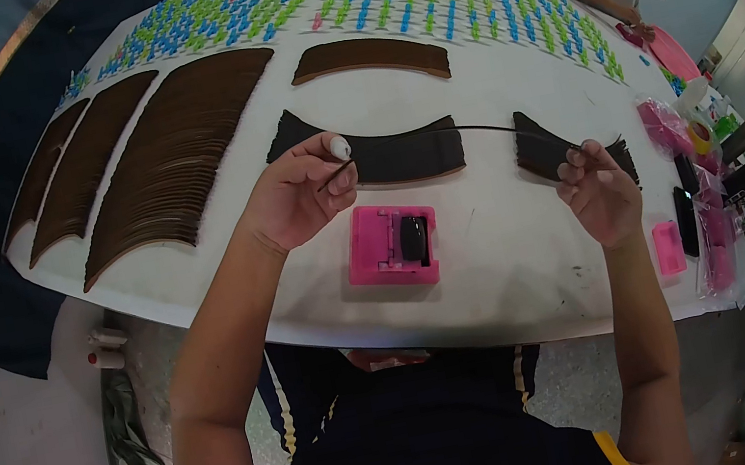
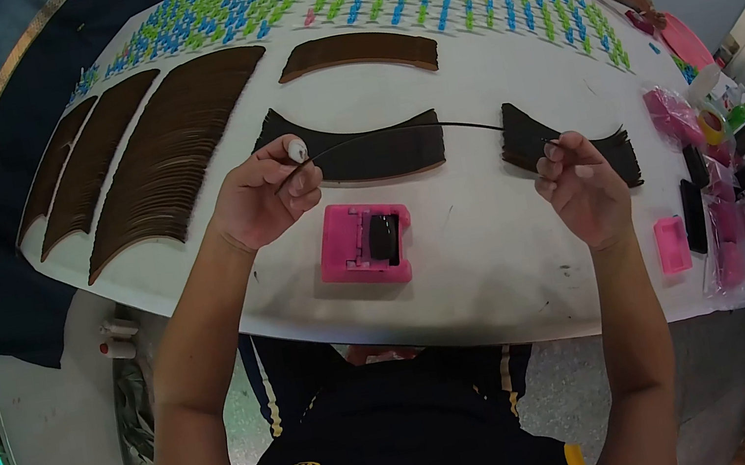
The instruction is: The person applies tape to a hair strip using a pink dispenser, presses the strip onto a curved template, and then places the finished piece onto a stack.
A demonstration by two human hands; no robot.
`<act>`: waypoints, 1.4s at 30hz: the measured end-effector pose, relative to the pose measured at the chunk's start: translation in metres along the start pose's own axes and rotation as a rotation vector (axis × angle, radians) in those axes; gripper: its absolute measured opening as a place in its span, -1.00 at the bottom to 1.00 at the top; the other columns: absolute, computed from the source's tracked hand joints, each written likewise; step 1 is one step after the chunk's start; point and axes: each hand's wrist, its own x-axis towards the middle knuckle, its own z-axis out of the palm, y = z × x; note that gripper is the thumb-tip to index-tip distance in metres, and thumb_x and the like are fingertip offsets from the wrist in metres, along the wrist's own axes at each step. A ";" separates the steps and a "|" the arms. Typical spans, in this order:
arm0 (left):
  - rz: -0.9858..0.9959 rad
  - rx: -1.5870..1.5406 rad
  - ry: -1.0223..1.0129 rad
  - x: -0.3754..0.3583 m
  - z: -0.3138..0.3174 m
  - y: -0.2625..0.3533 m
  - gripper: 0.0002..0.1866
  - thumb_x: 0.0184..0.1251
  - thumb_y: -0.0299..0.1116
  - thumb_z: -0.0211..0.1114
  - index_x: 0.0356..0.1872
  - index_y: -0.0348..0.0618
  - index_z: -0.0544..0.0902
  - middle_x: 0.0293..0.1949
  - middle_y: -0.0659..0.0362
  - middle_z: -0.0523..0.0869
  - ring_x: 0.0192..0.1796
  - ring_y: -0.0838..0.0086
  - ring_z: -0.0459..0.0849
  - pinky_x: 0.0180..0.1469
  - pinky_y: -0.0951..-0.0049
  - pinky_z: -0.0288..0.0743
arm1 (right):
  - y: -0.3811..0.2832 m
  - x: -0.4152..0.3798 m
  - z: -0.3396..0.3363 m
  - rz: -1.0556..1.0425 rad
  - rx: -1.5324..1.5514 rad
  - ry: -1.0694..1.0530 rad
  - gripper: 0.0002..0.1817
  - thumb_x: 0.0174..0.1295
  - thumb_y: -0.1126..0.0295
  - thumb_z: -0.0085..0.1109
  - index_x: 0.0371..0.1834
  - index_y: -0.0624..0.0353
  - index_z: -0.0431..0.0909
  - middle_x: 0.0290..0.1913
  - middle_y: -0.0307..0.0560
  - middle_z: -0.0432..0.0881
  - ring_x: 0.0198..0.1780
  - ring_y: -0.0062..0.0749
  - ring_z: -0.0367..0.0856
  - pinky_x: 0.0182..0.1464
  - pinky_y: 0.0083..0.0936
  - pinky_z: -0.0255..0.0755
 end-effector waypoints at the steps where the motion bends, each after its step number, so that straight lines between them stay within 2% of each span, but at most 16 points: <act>1: 0.008 -0.028 -0.008 0.002 -0.001 0.001 -0.84 0.30 -0.52 0.22 -0.13 -0.16 0.67 -0.40 0.21 0.61 -0.32 0.47 0.42 -0.26 0.44 0.30 | 0.006 0.007 -0.003 -0.067 -0.007 0.034 -0.71 0.32 0.50 0.17 0.10 0.15 0.58 0.02 -0.14 0.59 -0.02 -0.42 0.49 0.04 -0.44 0.45; 5: 0.048 -0.152 -0.004 0.016 -0.010 0.005 -0.88 0.37 -0.49 0.19 -0.15 -0.21 0.65 -0.36 0.14 0.63 -0.29 0.46 0.48 -0.24 0.43 0.38 | 0.021 0.039 -0.011 -0.206 -0.032 0.185 -0.76 0.44 0.63 0.19 0.09 0.13 0.59 -0.02 -0.17 0.63 -0.08 -0.49 0.58 0.01 -0.46 0.56; 9: 0.137 -0.294 0.088 0.039 -0.016 0.006 -0.89 0.39 -0.49 0.17 -0.17 -0.25 0.63 -0.32 0.11 0.64 -0.30 0.43 0.48 -0.24 0.41 0.40 | 0.027 0.076 -0.008 -0.234 -0.104 0.298 -0.85 0.49 0.56 0.23 0.05 0.13 0.59 -0.10 -0.21 0.66 -0.16 -0.55 0.63 -0.06 -0.51 0.59; 11: 0.321 -0.501 0.289 0.058 -0.028 0.001 -0.86 0.43 -0.54 0.11 -0.11 -0.30 0.60 -0.25 0.08 0.68 -0.30 0.41 0.51 -0.23 0.39 0.44 | 0.029 0.093 -0.005 -0.243 -0.198 0.335 -0.90 0.50 0.51 0.27 0.00 0.13 0.59 -0.15 -0.24 0.69 -0.17 -0.61 0.65 -0.05 -0.55 0.61; 15: 0.451 -0.572 0.503 0.104 -0.057 -0.004 -0.80 0.51 -0.58 0.01 -0.05 -0.37 0.61 -0.11 0.01 0.73 -0.21 0.38 0.61 -0.11 0.36 0.58 | 0.036 0.132 -0.004 -0.240 -0.316 0.344 -0.89 0.47 0.50 0.31 -0.03 0.13 0.60 -0.17 -0.23 0.70 -0.16 -0.59 0.65 -0.04 -0.54 0.59; 17: 0.438 -0.440 0.724 0.127 -0.063 -0.006 -0.77 0.50 -0.67 -0.02 0.03 -0.40 0.57 -0.04 0.00 0.74 -0.13 0.39 0.69 -0.03 0.35 0.67 | 0.040 0.151 -0.004 -0.223 -0.442 0.396 -0.88 0.42 0.48 0.35 -0.06 0.14 0.61 -0.17 -0.24 0.71 -0.15 -0.60 0.64 -0.03 -0.53 0.56; 21: 0.211 -0.347 0.764 0.165 -0.081 -0.007 -0.79 0.54 -0.64 -0.01 0.07 -0.37 0.53 -0.09 0.01 0.70 -0.17 0.36 0.72 -0.07 0.31 0.75 | 0.050 0.183 -0.015 -0.173 -0.601 0.375 -0.87 0.38 0.46 0.37 -0.08 0.15 0.62 -0.17 -0.26 0.71 -0.14 -0.60 0.62 -0.02 -0.52 0.52; 29: 0.027 -0.203 0.748 0.198 -0.105 -0.005 -0.85 0.56 -0.55 0.06 -0.04 -0.41 0.55 -0.13 0.00 0.66 -0.19 0.30 0.70 -0.08 0.32 0.76 | 0.066 0.227 -0.044 0.017 -0.920 0.353 -0.84 0.36 0.42 0.41 -0.09 0.14 0.64 -0.21 -0.30 0.71 -0.16 -0.64 0.58 -0.06 -0.58 0.45; 31: -0.094 0.161 0.755 0.193 -0.096 -0.004 -0.87 0.50 -0.54 0.12 -0.08 -0.35 0.60 -0.14 0.01 0.66 -0.15 0.33 0.71 -0.05 0.34 0.75 | 0.073 0.234 -0.065 0.028 -0.947 0.340 -0.84 0.36 0.40 0.42 -0.11 0.17 0.66 -0.22 -0.28 0.71 -0.18 -0.59 0.58 -0.05 -0.54 0.47; 32: -0.099 0.164 0.751 0.189 -0.090 -0.002 -0.87 0.50 -0.54 0.12 -0.08 -0.35 0.60 -0.14 0.01 0.66 -0.15 0.33 0.71 -0.05 0.34 0.75 | 0.077 0.238 -0.077 0.038 -0.975 0.325 -0.84 0.35 0.38 0.43 -0.13 0.20 0.68 -0.23 -0.26 0.71 -0.19 -0.54 0.57 -0.05 -0.51 0.49; 34: -0.225 1.071 0.591 0.176 -0.067 0.005 -0.87 0.45 -0.48 0.19 -0.12 -0.29 0.65 -0.12 -0.03 0.69 -0.02 0.24 0.76 0.07 0.25 0.71 | 0.086 0.245 -0.093 0.016 -1.136 0.343 -0.80 0.32 0.35 0.45 -0.12 0.21 0.70 -0.20 -0.20 0.72 -0.15 -0.43 0.61 0.00 -0.42 0.53; 35: -0.228 1.074 0.582 0.172 -0.069 -0.001 -0.87 0.45 -0.48 0.19 -0.12 -0.29 0.65 -0.12 -0.03 0.69 -0.02 0.24 0.76 0.07 0.25 0.71 | 0.089 0.247 -0.099 -0.002 -1.298 0.352 -0.77 0.28 0.32 0.47 -0.11 0.22 0.73 -0.16 -0.13 0.72 -0.11 -0.31 0.64 0.06 -0.34 0.56; 37: 0.076 1.877 0.547 0.166 -0.077 -0.014 -0.82 0.37 -0.44 0.22 -0.11 -0.27 0.68 -0.03 -0.10 0.70 0.07 0.02 0.76 0.14 0.06 0.67 | 0.093 0.248 -0.099 -0.022 -1.490 0.405 -0.75 0.25 0.30 0.48 -0.10 0.18 0.75 -0.10 -0.07 0.72 -0.03 -0.18 0.65 0.12 -0.24 0.57; 38: 0.075 1.876 0.538 0.165 -0.082 -0.017 -0.82 0.37 -0.44 0.22 -0.11 -0.27 0.68 -0.03 -0.10 0.70 0.07 0.02 0.76 0.14 0.06 0.67 | 0.097 0.249 -0.098 -0.040 -1.683 0.446 -0.74 0.21 0.28 0.48 -0.09 0.14 0.77 -0.05 0.00 0.71 0.05 -0.04 0.65 0.18 -0.14 0.58; 40: 0.114 2.042 0.560 0.164 -0.085 -0.018 -0.78 0.36 -0.41 0.22 -0.05 -0.27 0.67 0.08 -0.12 0.68 0.10 -0.17 0.70 0.20 -0.09 0.61 | 0.100 0.251 -0.097 -0.011 -1.705 0.476 -0.73 0.19 0.26 0.48 -0.08 0.09 0.78 0.01 0.04 0.68 0.12 0.04 0.63 0.21 -0.09 0.57; 42: 0.087 2.066 0.538 0.164 -0.086 -0.017 -0.76 0.40 -0.40 0.20 0.00 -0.26 0.65 0.12 -0.10 0.64 0.13 -0.12 0.69 0.20 -0.09 0.61 | 0.103 0.248 -0.093 0.018 -1.729 0.512 -0.72 0.17 0.25 0.47 -0.07 0.04 0.79 0.07 0.08 0.66 0.18 0.11 0.60 0.25 -0.03 0.56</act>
